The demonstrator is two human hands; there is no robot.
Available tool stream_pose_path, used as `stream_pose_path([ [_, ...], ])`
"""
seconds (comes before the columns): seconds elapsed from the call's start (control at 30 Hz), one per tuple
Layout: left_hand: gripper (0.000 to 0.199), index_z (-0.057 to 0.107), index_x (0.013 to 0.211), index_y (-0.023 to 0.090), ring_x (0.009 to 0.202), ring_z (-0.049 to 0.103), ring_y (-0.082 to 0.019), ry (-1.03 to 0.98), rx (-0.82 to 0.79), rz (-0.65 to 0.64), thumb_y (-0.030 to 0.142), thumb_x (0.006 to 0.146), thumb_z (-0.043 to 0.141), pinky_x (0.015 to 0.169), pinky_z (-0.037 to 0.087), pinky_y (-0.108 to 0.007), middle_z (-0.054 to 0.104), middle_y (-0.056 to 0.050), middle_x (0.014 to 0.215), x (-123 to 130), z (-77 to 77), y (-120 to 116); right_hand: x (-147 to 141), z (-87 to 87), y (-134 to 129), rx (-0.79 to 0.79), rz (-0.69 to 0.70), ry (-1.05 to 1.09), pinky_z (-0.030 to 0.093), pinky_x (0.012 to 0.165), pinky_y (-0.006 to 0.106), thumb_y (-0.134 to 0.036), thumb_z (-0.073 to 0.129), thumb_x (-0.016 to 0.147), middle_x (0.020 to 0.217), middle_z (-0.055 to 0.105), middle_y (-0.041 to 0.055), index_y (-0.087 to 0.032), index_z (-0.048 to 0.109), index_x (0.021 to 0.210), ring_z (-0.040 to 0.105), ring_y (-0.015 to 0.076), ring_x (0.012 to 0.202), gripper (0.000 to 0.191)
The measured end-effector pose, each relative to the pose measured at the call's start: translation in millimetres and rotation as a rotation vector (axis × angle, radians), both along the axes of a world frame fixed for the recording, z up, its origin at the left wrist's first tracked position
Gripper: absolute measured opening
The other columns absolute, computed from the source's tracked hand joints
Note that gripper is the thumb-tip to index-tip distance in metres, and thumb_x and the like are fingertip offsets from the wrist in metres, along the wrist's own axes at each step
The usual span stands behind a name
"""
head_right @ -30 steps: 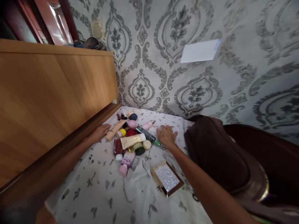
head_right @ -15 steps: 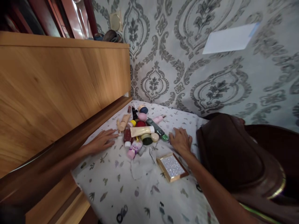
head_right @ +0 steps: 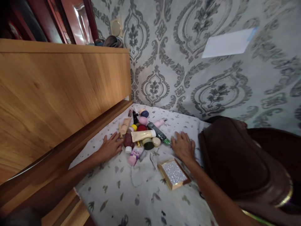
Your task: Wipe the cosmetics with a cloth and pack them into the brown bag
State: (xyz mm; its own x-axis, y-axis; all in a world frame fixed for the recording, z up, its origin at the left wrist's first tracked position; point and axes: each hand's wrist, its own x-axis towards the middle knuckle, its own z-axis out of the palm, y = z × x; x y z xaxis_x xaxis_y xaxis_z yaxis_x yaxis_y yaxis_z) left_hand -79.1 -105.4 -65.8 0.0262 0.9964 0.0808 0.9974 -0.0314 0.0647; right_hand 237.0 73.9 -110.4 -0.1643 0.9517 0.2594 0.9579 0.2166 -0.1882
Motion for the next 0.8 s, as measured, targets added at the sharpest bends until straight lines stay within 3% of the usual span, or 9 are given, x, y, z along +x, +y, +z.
stream_pose_path([
  [0.23,0.033,0.062,0.122,0.03,0.143,0.033,-0.039,-0.074,0.053,-0.012,0.026,0.093,0.047,0.105,0.028,-0.074,0.053,-0.011,0.142,-3.4,1.7,-1.8,-3.7,15.6,-6.2,-0.115,-0.044,0.097,0.026,0.116,0.053,-0.031,0.036,0.097,0.154,0.041,0.0179,-0.013,0.052,0.138,0.031,0.0312,0.146,0.048],
  [0.37,0.03,0.073,0.102,0.029,0.126,0.053,-0.031,-0.294,0.029,-0.004,0.024,0.084,0.051,0.107,0.04,-0.05,0.065,-0.005,0.126,-17.2,14.9,8.8,-1.2,22.4,-14.6,-0.161,-0.036,0.148,0.035,0.111,0.052,-0.026,0.044,0.09,0.146,0.052,0.016,-0.017,0.061,0.129,0.042,0.0331,0.139,0.043],
  [0.47,0.024,0.073,0.074,0.023,0.095,0.064,-0.023,-0.363,-0.001,-0.003,0.027,0.079,0.05,0.088,0.049,-0.032,0.072,-0.003,0.097,-29.6,27.0,24.8,5.8,29.3,-32.8,-0.175,0.049,0.194,0.043,0.106,0.043,-0.025,0.041,0.09,0.135,0.062,0.0132,-0.018,0.064,0.125,0.054,0.0283,0.129,0.043],
  [0.57,0.026,0.066,0.057,0.02,0.07,0.059,-0.019,-0.427,-0.031,0.036,0.033,0.075,0.052,0.066,0.046,-0.026,0.065,-0.001,0.066,-39.4,37.2,38.6,17.3,35.5,-59.9,-0.175,0.132,0.234,0.046,0.103,0.035,-0.028,0.036,0.092,0.132,0.065,0.0096,-0.02,0.064,0.125,0.059,0.0236,0.122,0.044],
  [0.67,0.032,0.063,0.053,0.019,0.053,0.048,-0.015,-0.5,-0.06,0.11,0.041,0.074,0.052,0.051,0.036,-0.024,0.052,0.002,0.05,-46.2,42.4,45.4,31.2,34.9,-90.6,-0.161,0.233,0.313,0.048,0.103,0.038,-0.035,0.035,0.093,0.129,0.066,0.0094,-0.02,0.063,0.125,0.061,0.0246,0.12,0.045],
  [0.8,0.04,0.06,0.058,0.018,0.044,0.039,-0.012,-0.557,-0.037,0.259,0.052,0.076,0.05,0.044,0.027,-0.024,0.043,0.004,0.046,-49.4,40.0,50.5,46.9,27.0,-126.1,-0.083,0.354,0.431,0.047,0.104,0.046,-0.045,0.039,0.092,0.129,0.065,0.0115,-0.022,0.063,0.123,0.06,0.029,0.121,0.045],
])
